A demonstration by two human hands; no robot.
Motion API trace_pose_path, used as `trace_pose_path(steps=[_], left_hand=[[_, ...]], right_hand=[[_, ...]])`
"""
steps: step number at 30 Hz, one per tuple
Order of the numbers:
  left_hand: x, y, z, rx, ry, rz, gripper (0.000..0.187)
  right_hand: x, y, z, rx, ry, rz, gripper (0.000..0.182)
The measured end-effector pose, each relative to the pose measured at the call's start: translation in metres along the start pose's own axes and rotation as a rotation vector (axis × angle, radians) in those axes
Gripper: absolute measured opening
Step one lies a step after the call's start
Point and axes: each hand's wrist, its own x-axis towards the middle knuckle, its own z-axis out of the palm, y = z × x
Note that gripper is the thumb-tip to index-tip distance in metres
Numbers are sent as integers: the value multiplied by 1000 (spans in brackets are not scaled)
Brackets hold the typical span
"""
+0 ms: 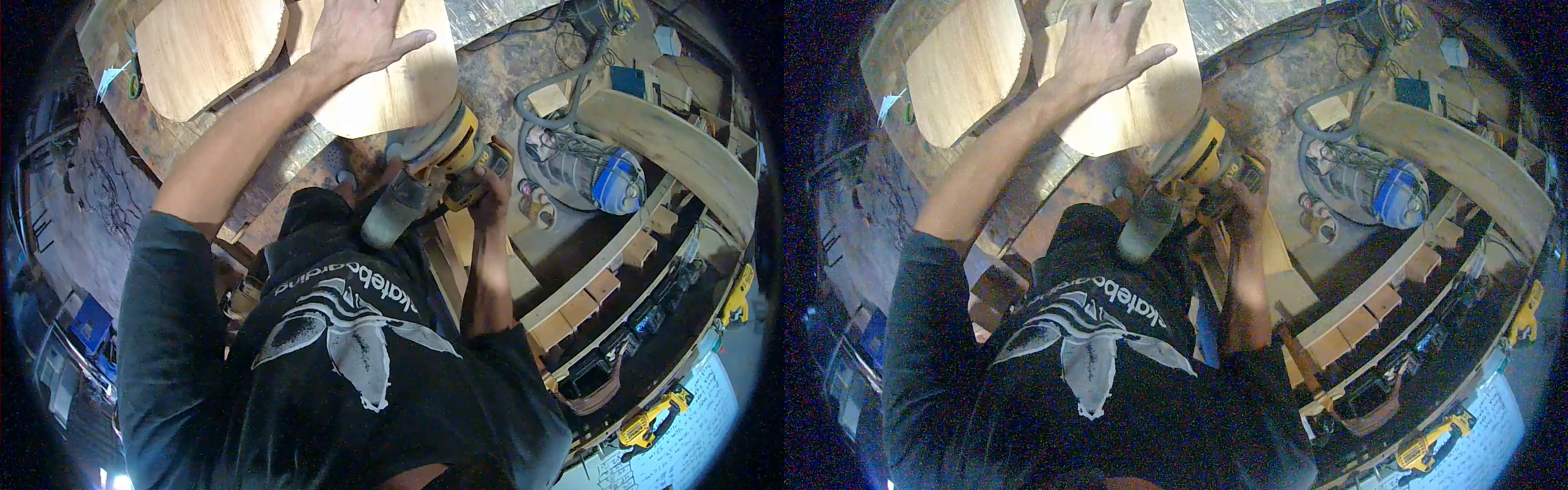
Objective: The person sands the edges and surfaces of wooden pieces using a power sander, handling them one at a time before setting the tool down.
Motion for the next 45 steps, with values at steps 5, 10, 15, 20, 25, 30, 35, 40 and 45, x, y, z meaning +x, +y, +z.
trace_pose_path(steps=[5,10,15,20,25,30,35,40,45], left_hand=[[0,1,1,21,5,9,83],[0,1,1,17,-3,6,83],[0,1,-3,8,-29,-7,82],[0,1,-2,5,-41,-7,82],[0,-1,0,-51,-2,11,82],[0,0,-1,-40,26,27,80],[1,-4,16,132,-17,12,92],[0,0,14,147,1,-2,88],[0,-1,11,132,-2,19,87]], right_hand=[[0,-1,2,-4,-1,6,75],[5,5,-5,19,-21,-53,75],[5,2,-9,1,-36,-5,75],[16,8,-16,-4,-7,-71,76],[23,3,-19,-9,-31,-65,75],[32,6,-16,33,5,-96,76],[44,15,-31,9,39,-72,78],[42,19,-41,-172,14,-72,81],[31,9,-21,-77,33,-33,81]])
